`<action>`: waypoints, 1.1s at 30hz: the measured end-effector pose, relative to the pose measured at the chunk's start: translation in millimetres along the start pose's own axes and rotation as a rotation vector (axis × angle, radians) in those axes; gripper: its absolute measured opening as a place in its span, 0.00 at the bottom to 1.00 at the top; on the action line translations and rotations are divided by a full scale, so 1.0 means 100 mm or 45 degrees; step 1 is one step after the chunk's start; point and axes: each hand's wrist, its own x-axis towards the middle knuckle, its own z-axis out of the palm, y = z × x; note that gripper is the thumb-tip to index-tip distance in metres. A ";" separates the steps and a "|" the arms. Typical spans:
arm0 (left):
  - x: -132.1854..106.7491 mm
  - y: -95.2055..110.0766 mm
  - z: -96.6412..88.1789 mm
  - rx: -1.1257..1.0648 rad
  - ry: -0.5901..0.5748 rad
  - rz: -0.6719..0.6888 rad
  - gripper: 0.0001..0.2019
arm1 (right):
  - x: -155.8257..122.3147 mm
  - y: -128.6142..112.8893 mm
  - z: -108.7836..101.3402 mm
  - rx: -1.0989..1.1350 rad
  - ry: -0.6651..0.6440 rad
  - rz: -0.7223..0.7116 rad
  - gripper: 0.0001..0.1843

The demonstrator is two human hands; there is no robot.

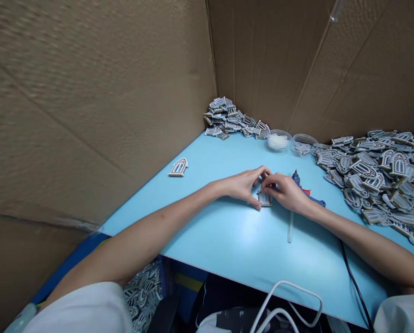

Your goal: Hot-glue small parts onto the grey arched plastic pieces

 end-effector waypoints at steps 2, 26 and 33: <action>0.00 0.00 0.00 -0.007 -0.007 0.006 0.39 | 0.01 -0.01 -0.02 0.017 0.008 0.034 0.11; 0.00 -0.02 -0.08 -0.050 -0.064 0.143 0.20 | -0.63 0.26 -0.82 -0.730 -0.339 0.420 0.28; 0.02 0.01 -0.01 0.001 0.034 0.047 0.22 | -0.80 0.42 -0.52 -0.247 -0.077 0.316 0.14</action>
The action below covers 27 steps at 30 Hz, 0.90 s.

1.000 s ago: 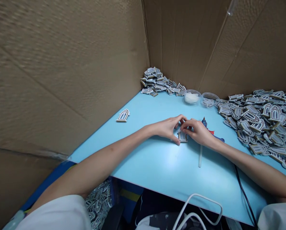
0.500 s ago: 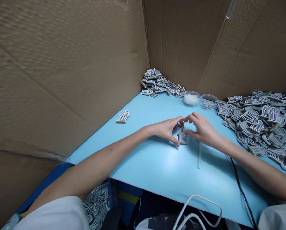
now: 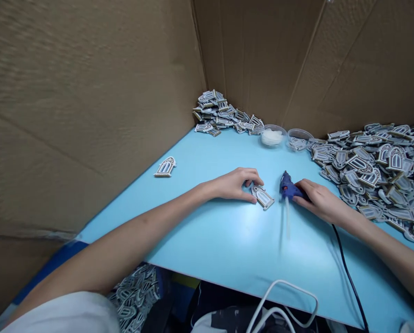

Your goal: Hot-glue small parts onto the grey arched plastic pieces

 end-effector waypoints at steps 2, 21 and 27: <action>0.00 0.00 -0.01 -0.007 -0.020 -0.022 0.23 | 0.00 0.03 0.01 0.372 0.072 0.049 0.17; 0.01 0.12 0.10 0.027 0.023 -0.044 0.19 | -0.06 -0.16 0.18 0.664 -0.139 0.193 0.24; 0.01 0.12 0.11 0.034 0.039 -0.039 0.19 | -0.06 -0.17 0.16 0.643 -0.144 0.271 0.25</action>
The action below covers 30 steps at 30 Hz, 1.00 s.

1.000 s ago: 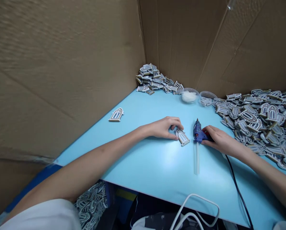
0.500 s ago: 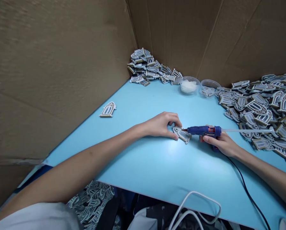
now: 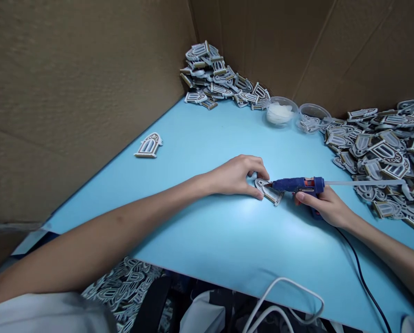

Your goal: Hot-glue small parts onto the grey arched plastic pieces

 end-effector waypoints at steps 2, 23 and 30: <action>0.00 0.00 0.01 0.003 0.005 0.002 0.19 | 0.00 0.00 0.00 -0.006 -0.006 0.008 0.26; 0.00 0.00 0.01 0.015 0.012 -0.004 0.18 | 0.00 -0.01 0.01 -0.021 0.009 -0.004 0.28; 0.00 0.02 0.01 0.019 0.007 -0.020 0.19 | 0.01 -0.02 0.01 -0.037 0.010 0.009 0.28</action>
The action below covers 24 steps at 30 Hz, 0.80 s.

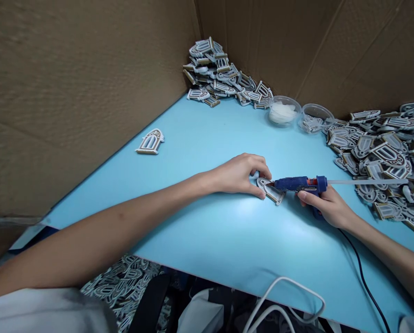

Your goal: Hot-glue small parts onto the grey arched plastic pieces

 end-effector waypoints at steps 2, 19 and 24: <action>0.00 0.00 0.00 0.004 -0.004 -0.005 0.19 | 0.00 0.00 0.00 -0.003 -0.001 -0.004 0.28; 0.00 0.00 0.01 0.000 0.006 0.004 0.18 | -0.01 -0.03 0.00 0.008 0.006 -0.024 0.28; 0.00 0.01 0.01 -0.005 0.017 -0.008 0.17 | -0.04 -0.09 -0.01 -0.020 -0.002 -0.010 0.26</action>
